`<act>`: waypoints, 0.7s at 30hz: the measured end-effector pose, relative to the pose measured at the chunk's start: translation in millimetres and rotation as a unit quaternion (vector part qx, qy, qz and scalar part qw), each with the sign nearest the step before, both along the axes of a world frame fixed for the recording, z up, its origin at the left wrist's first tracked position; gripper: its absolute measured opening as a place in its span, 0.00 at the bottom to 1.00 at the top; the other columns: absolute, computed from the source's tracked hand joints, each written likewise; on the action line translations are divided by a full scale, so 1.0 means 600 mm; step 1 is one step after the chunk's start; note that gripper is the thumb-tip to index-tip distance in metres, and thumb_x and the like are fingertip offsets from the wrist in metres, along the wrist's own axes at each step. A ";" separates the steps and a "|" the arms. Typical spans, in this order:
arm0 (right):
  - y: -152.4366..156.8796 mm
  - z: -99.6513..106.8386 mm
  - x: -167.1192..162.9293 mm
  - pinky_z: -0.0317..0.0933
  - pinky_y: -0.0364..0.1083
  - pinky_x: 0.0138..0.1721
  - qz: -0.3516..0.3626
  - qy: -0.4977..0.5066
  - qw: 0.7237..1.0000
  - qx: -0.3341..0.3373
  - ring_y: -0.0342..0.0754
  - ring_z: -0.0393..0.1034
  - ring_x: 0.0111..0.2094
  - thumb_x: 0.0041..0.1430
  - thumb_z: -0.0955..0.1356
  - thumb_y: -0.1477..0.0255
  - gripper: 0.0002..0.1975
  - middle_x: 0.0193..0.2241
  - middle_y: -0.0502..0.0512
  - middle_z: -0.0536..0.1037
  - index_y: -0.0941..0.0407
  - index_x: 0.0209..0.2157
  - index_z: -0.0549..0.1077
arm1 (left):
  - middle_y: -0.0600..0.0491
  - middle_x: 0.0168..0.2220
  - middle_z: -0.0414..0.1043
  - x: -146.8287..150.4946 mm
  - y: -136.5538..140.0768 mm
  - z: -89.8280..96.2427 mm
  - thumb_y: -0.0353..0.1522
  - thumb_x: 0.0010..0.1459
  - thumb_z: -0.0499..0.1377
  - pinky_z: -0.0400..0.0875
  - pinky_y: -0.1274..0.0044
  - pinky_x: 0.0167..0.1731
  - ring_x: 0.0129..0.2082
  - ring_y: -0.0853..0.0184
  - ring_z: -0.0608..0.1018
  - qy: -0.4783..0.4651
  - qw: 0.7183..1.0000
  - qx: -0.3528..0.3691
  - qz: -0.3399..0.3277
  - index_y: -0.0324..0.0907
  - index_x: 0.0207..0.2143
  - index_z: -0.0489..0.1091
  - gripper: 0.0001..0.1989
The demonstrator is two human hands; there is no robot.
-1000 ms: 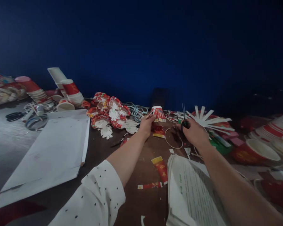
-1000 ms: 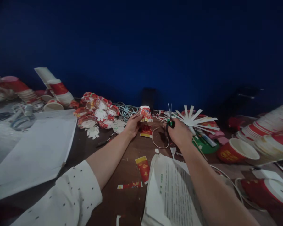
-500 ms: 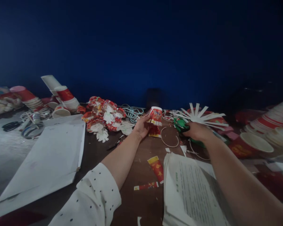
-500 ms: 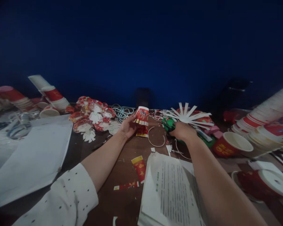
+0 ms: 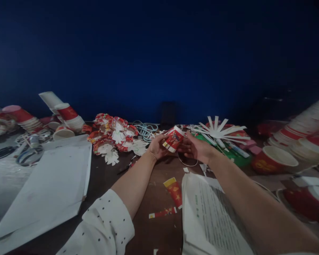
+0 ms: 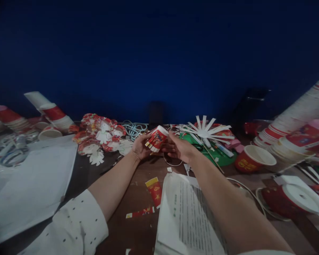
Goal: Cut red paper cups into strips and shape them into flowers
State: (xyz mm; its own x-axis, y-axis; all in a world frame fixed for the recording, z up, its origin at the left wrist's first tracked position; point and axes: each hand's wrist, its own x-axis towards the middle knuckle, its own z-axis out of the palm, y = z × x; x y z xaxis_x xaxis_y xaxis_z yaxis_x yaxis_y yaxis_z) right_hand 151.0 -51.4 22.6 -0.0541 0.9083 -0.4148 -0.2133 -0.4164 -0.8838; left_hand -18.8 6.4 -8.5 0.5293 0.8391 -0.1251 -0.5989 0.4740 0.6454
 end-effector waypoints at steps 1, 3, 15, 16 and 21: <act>0.000 -0.004 -0.002 0.66 0.39 0.25 -0.003 0.044 0.999 -0.010 0.45 0.76 0.30 0.65 0.65 0.54 0.21 0.30 0.58 0.82 0.57 0.33 0.76 | 0.43 0.33 0.80 0.001 -0.001 0.000 0.27 0.49 0.57 0.76 0.66 0.41 0.31 0.60 0.81 -0.001 1.000 0.010 -0.019 0.32 0.43 0.75 0.17; 0.000 -0.012 -0.002 0.67 0.39 0.25 -0.032 0.111 0.993 -0.016 0.44 0.75 0.28 0.64 0.67 0.56 0.18 0.27 0.56 0.81 0.57 0.31 0.74 | 0.43 0.34 0.80 0.003 -0.001 -0.003 0.27 0.50 0.57 0.76 0.67 0.39 0.31 0.60 0.81 0.008 0.999 0.015 -0.037 0.32 0.43 0.75 0.17; 0.010 -0.023 0.001 0.64 0.33 0.18 -0.217 0.248 0.940 0.085 0.38 0.71 0.22 0.50 0.76 0.80 0.10 0.24 0.45 0.79 0.54 0.30 0.74 | 0.48 0.31 0.77 0.020 0.013 -0.015 0.32 0.58 0.62 0.76 0.75 0.36 0.30 0.67 0.80 0.015 0.998 -0.038 0.046 0.38 0.33 0.73 0.05; 0.012 -0.022 0.000 0.63 0.32 0.17 -0.231 0.251 0.936 0.090 0.37 0.71 0.22 0.49 0.76 0.80 0.11 0.25 0.44 0.79 0.54 0.31 0.74 | 0.47 0.33 0.78 0.022 0.013 -0.015 0.34 0.59 0.62 0.76 0.75 0.37 0.32 0.66 0.80 0.012 0.999 -0.027 0.043 0.38 0.33 0.73 0.07; 0.016 -0.030 -0.011 0.64 0.30 0.18 -0.258 0.236 0.929 0.117 0.36 0.73 0.24 0.46 0.77 0.81 0.15 0.28 0.44 0.81 0.52 0.35 0.75 | 0.46 0.37 0.79 0.031 0.003 -0.021 0.35 0.58 0.64 0.75 0.76 0.38 0.36 0.66 0.81 0.037 0.999 -0.010 -0.008 0.38 0.37 0.75 0.09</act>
State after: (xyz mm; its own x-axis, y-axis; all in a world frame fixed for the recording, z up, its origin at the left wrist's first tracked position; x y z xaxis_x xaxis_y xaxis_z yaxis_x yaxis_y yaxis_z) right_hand 144.5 -41.6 4.9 0.2890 0.9258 -0.2438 -0.7181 0.0412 -0.6948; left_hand -0.4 8.2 -21.3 0.5319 0.8271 -0.1816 -0.5414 0.4971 0.6780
